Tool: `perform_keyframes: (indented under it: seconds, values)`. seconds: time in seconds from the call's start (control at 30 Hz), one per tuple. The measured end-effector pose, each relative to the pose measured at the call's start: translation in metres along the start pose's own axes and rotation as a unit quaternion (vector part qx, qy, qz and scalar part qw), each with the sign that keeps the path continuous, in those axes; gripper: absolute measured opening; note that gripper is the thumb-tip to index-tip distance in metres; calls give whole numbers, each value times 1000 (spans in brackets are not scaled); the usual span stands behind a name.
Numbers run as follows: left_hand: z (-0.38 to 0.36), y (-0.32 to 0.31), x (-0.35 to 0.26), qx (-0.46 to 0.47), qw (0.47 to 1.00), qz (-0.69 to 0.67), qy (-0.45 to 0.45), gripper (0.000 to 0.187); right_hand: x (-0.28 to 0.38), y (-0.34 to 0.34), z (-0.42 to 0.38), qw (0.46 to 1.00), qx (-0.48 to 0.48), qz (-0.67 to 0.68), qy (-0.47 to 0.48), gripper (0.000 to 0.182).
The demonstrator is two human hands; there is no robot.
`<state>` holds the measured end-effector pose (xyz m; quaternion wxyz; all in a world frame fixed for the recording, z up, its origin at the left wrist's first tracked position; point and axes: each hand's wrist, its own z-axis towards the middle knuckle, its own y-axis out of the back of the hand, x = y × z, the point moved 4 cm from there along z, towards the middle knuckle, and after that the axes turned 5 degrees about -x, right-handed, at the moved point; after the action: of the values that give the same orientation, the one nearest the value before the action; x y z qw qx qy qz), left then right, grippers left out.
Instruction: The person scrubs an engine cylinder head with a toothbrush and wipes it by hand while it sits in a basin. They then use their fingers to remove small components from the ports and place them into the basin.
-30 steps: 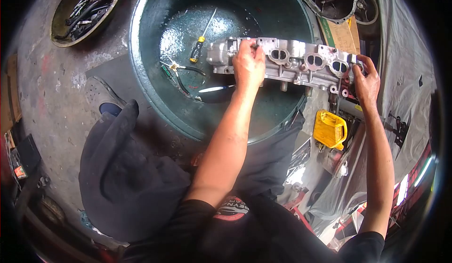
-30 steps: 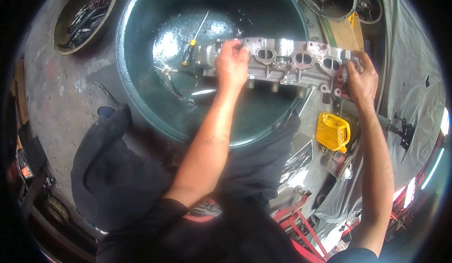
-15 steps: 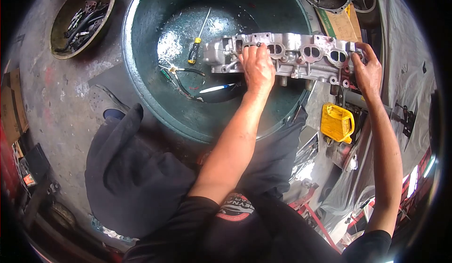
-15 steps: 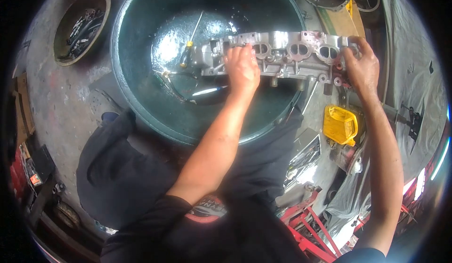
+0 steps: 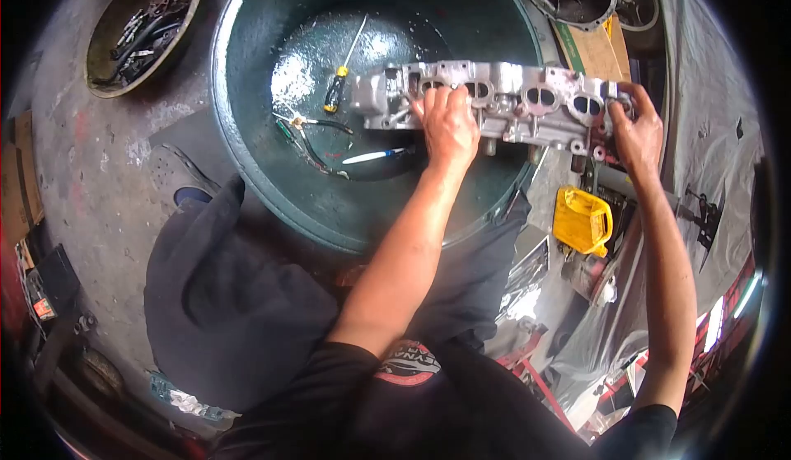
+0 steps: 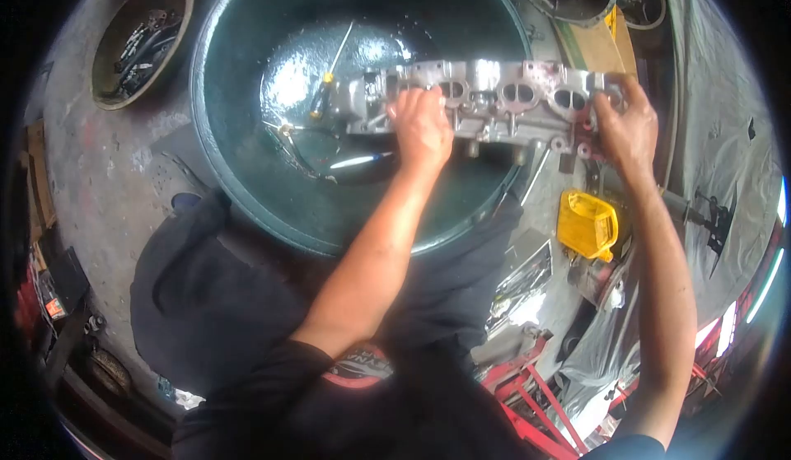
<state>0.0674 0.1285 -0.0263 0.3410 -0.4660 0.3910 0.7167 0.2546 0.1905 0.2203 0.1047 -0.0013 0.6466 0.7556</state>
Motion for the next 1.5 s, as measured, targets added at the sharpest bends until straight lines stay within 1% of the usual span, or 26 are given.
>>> perform_keyframes:
  seconds: [0.1, 0.13, 0.17, 0.2, 0.23, 0.27, 0.3, 0.37, 0.4, 0.43, 0.5, 0.57, 0.6, 0.63, 0.7, 0.73, 0.87, 0.93, 1.03, 1.17, 1.23, 1.27, 1.3, 1.4, 1.43, 1.5]
  values:
    - [15, -9, 11, -21, 999, -14, -22, 25, 5, 2, -1, 1000, 4, 11, -26, 44]
    - [17, -6, 8, -5, 1000, -15, -17, 24, 7, 4, 0, 999, 19, 13, -46, 43]
    - [16, -1, 4, 6, 999, -35, 26, 19, 7, 5, 2, 997, 29, 19, -62, 43]
    - [14, 3, 3, 3, 998, -38, 52, 16, -5, -2, 7, 1000, 1, 2, -9, 42]
    - [7, 5, 6, 0, 996, -41, 78, 13, -5, -3, 6, 1000, -9, 3, -6, 42]
    - [-2, 1, 22, -37, 982, -124, 140, 12, -7, -4, 6, 1000, -5, 4, -7, 42]
    - [-4, 2, 31, -70, 961, -174, 203, 18, -9, -5, 6, 1000, 0, 4, -10, 42]
    - [10, 23, 28, -61, 937, -170, 301, 22, -1, -2, 6, 1000, -7, -10, -13, 42]
    - [16, 26, 37, -7, 942, -132, 309, 25, 2, 0, 3, 1000, -6, -18, -17, 42]
    - [21, 28, 34, -45, 918, -187, 347, 20, 2, 0, -1, 999, -1, -24, -21, 43]
    - [17, 20, 37, -67, 910, -197, 358, 13, 7, 1, 2, 999, -4, -29, -23, 46]
    - [13, 13, 26, -75, 916, -228, 320, 13, 4, -1, 3, 999, -5, -26, -21, 46]
    - [17, 10, 18, -76, 936, -230, 256, 18, 2, -3, 3, 999, -3, -24, -20, 47]
    - [14, 7, 14, -21, 946, -201, 254, 22, 4, -3, 3, 1000, -2, -25, -16, 47]
    - [14, 12, -2, 21, 987, -24, 160, 28, 6, -1, 2, 1000, -1, -25, -9, 46]
    - [12, 14, -1, 29, 990, -3, 135, 26, 5, -1, 2, 1000, 2, -18, -16, 47]
    - [7, 10, 5, 22, 997, -25, 76, 21, 8, -1, 4, 1000, -6, -23, -7, 47]
    - [8, 5, 15, 24, 998, -22, 62, 23, 6, -1, 2, 1000, -1, -28, -9, 48]
    - [2, 6, 11, 15, 999, -6, 33, 21, 2, -3, 4, 998, 42, -42, -28, 43]
    - [14, 6, 9, 4, 1000, -5, 6, 20, -2, -5, 6, 999, 29, -39, -4, 43]
    - [18, 0, 12, 2, 1000, 1, 6, 20, 6, -1, 7, 998, 47, -15, -35, 42]
    - [15, 4, 10, -6, 1000, -16, 7, 15, 7, -1, 7, 998, 47, -18, -41, 42]
    - [15, 4, 10, -9, 1000, -10, 7, 13, -2, -5, 9, 999, 21, -40, -1, 41]
    - [16, 0, 17, -14, 1000, 15, 6, 11, 3, -2, 4, 1000, -5, -17, 26, 45]
    - [23, -1, 18, -36, 999, 7, 5, 11, 5, -2, 6, 1000, 6, -7, -1, 45]
    - [24, 0, 15, -15, 1000, 13, 5, 12, 15, 3, 5, 997, 42, 11, -60, 45]
